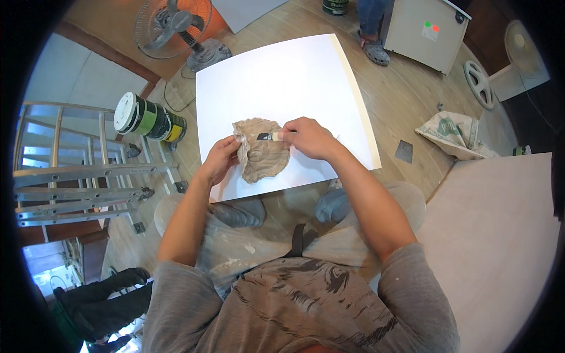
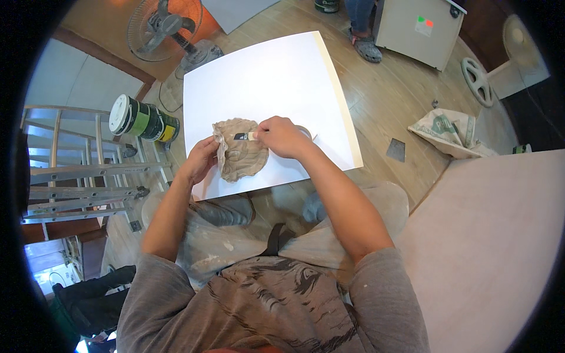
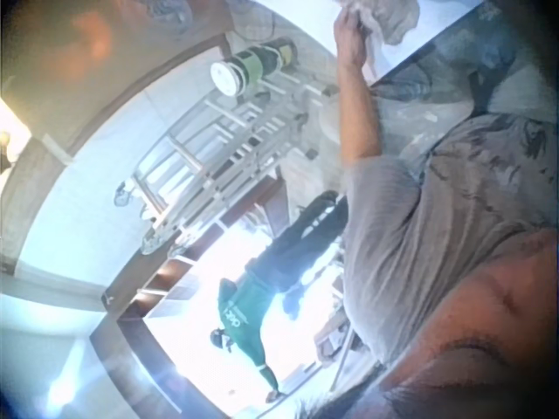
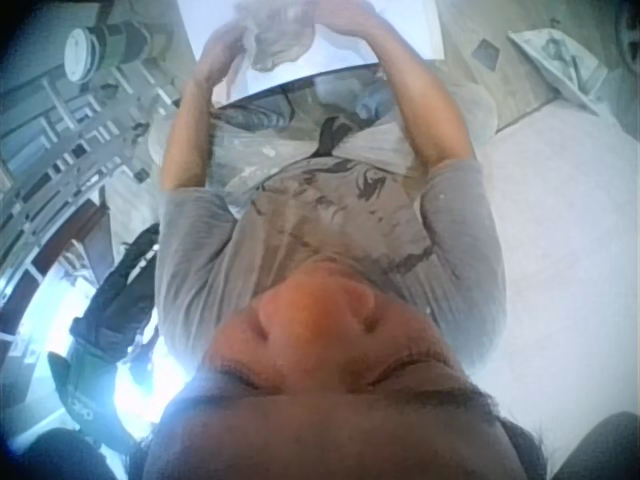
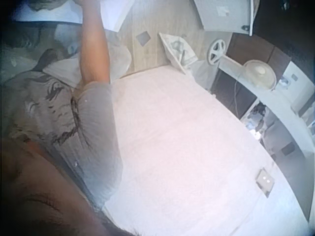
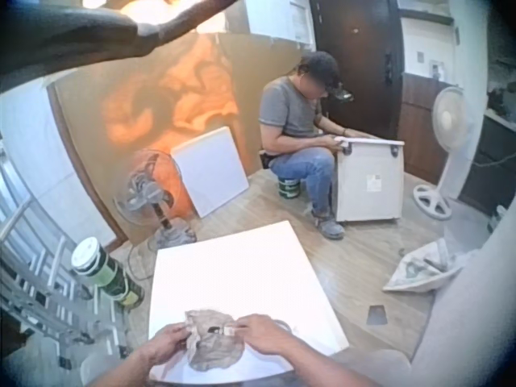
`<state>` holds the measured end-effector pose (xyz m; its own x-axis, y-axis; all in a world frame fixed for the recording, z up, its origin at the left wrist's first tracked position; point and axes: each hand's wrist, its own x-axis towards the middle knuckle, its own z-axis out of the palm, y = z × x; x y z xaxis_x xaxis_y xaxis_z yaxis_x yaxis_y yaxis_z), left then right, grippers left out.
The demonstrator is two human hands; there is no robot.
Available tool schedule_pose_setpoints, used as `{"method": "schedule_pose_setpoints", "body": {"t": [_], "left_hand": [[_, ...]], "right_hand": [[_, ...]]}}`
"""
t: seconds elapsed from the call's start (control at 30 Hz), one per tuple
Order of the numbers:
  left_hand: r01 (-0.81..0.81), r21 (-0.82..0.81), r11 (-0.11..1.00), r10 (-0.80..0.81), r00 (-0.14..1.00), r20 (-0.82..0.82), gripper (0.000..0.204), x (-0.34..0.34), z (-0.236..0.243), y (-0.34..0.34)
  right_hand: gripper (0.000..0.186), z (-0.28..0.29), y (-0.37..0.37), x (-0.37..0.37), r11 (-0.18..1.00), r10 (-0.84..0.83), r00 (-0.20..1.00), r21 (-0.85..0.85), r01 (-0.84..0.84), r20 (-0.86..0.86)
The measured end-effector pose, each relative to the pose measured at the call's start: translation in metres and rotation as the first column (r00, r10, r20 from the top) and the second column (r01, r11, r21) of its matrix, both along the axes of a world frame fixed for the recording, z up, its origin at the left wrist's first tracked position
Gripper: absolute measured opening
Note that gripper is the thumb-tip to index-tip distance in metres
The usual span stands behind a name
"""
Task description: The person sits on the floor and wipes a white rectangular panel with a cloth, then uses a utility knife to trim the edges. The person repeats the wiping and trimming process on the panel.
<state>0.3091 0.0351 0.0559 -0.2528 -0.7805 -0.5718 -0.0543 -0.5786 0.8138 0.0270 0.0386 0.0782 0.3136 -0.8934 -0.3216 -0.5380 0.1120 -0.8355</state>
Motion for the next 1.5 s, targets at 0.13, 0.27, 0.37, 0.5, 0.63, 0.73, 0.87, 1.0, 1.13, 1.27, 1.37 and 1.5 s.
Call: {"method": "schedule_pose_setpoints", "body": {"t": [0.13,0.27,0.37,0.5,0.63,0.73,0.87,1.0,1.13,1.27,1.37,1.5], "left_hand": [[-0.068,-0.212,0.975,0.089,0.992,0.091,0.013,0.003,-0.016,0.003],[-0.167,-0.374,0.912,0.164,0.986,-0.040,0.016,-0.028,-0.002,0.003],[-0.061,-0.314,0.947,0.013,0.988,-0.155,0.023,-0.033,0.008,-0.002],[-0.055,-0.291,0.955,-0.012,0.975,-0.223,0.037,-0.055,0.027,0.010],[-0.117,-0.241,0.964,0.074,0.981,-0.179,0.034,-0.046,0.013,0.010],[-0.151,-0.154,0.976,0.106,0.958,-0.267,0.029,-0.038,0.009,0.006],[-0.111,-0.055,0.992,0.080,0.913,-0.400,0.024,-0.030,0.029,0.009],[-0.025,-0.050,0.998,-0.001,0.888,-0.460,0.024,-0.027,0.041,0.011],[-0.092,-0.372,0.924,0.040,0.989,-0.146,0.024,-0.024,0.029,0.003],[-0.178,-0.289,0.940,0.136,0.977,-0.162,0.029,-0.020,0.027,0.003],[-0.198,-0.150,0.969,0.160,0.959,-0.232,0.028,-0.028,0.025,0.009],[-0.232,-0.096,0.968,0.197,0.939,-0.282,0.027,-0.041,0.021,0.019]], "right_hand": [[0.029,-0.006,0.000,0.012,0.940,-0.305,0.862,0.275,0.203,0.406],[0.023,-0.017,0.007,0.033,0.888,-0.442,0.593,0.419,0.187,0.673],[0.021,-0.011,0.013,0.047,0.883,-0.454,0.544,0.440,0.166,0.706],[0.019,-0.014,0.012,0.050,0.871,-0.473,0.504,0.471,0.142,0.723],[0.024,-0.006,0.014,0.057,0.868,-0.457,0.521,0.488,0.086,0.721],[0.032,-0.014,0.001,0.032,0.976,-0.190,0.785,0.202,0.085,0.589],[0.046,0.007,-0.011,0.010,0.841,-0.268,0.913,-0.389,0.377,0.307],[0.049,0.023,-0.012,0.008,0.991,-0.099,0.821,0.129,0.031,0.562],[0.047,0.010,-0.015,0.008,0.817,-0.499,0.656,0.560,0.140,0.565],[0.048,-0.003,-0.013,0.010,0.787,-0.573,0.514,0.605,0.125,0.639],[0.050,-0.018,-0.011,0.021,0.804,-0.582,0.361,0.583,0.118,0.729],[0.050,-0.013,-0.005,0.032,0.773,-0.616,0.251,0.635,0.011,0.746]]}}
